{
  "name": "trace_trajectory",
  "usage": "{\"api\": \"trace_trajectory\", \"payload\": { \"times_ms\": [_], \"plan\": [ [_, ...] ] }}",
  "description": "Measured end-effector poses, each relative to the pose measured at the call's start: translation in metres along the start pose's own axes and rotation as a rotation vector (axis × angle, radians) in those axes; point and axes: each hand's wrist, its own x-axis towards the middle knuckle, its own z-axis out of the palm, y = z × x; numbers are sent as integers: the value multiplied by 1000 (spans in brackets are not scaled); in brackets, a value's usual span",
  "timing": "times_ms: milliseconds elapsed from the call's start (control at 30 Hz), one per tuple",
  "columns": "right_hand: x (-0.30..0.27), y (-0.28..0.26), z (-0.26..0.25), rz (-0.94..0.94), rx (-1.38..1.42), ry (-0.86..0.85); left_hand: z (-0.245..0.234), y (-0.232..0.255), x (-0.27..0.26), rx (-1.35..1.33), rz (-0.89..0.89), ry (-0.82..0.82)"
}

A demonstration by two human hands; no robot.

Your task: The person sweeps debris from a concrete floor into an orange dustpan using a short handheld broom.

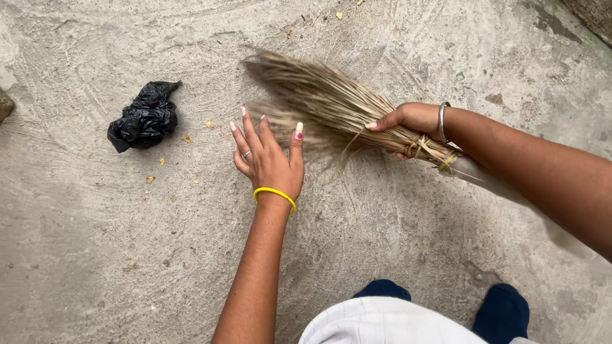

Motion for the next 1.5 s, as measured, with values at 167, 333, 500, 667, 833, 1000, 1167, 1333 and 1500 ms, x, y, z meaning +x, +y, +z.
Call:
{"api": "trace_trajectory", "payload": {
  "times_ms": [167, 333, 500, 667, 833, 1000, 1167, 1333, 1500],
  "plan": [
    [-25, -2, 32, -136, 395, -338, -24, 5, 14, 9, 188, 136],
    [-22, 41, 124, 170, 153, -724, -33, 19, 26, -59, 293, 82],
    [15, 45, 116, 110, 63, -410, -14, 15, 18, 8, 216, -112],
    [17, 12, 58, -241, 343, -67, -15, 21, 7, -4, 228, -23],
    [1, 20, 80, -161, 490, -485, -25, 47, 5, -58, 356, 113],
    [19, 97, 220, 234, 236, -960, -24, 61, 10, -80, 324, 55],
    [44, 85, 302, -94, 19, -723, -11, 36, 9, 12, 234, -64],
    [76, 7, 232, -106, 323, -499, -26, 1, 9, 72, 103, -69],
    [59, -7, 199, -306, 540, -395, -44, 3, 9, 23, 104, 41]
  ]
}}
